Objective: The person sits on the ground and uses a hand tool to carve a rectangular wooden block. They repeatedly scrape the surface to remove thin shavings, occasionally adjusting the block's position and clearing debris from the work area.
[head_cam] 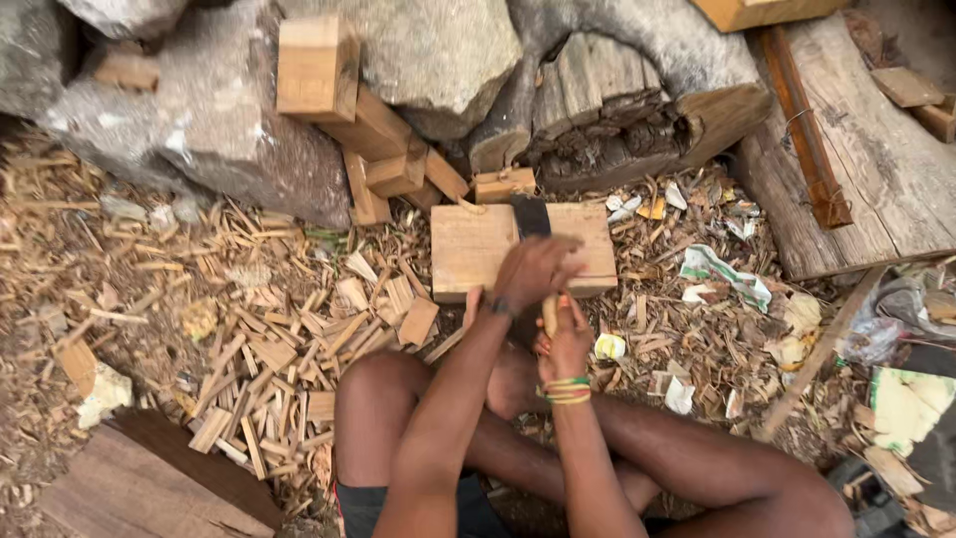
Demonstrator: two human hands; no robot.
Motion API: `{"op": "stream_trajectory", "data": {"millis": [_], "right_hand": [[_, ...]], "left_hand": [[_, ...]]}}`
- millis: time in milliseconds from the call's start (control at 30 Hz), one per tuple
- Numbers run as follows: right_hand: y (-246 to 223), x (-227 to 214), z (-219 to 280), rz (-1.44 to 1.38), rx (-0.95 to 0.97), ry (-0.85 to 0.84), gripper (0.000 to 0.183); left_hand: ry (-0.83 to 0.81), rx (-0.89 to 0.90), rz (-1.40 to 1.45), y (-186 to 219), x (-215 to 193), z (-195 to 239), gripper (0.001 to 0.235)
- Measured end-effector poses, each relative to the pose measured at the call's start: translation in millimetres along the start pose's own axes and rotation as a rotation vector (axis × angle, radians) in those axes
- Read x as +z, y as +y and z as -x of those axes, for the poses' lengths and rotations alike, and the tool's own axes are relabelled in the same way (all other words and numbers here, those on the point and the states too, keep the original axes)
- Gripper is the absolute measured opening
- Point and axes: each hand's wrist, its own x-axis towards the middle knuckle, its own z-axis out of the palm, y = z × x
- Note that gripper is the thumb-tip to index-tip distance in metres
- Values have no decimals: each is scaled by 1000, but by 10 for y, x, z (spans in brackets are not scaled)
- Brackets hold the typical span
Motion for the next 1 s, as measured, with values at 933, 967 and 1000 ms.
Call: {"op": "stream_trajectory", "data": {"millis": [933, 967, 1000], "right_hand": [[125, -755, 303, 238, -172, -15, 47], [130, -748, 288, 239, -172, -10, 46], [133, -733, 277, 234, -166, -4, 46]], "left_hand": [[377, -632, 628, 1, -524, 403, 19], [371, -605, 674, -2, -473, 359, 19], [359, -573, 719, -1, -442, 287, 20]]}}
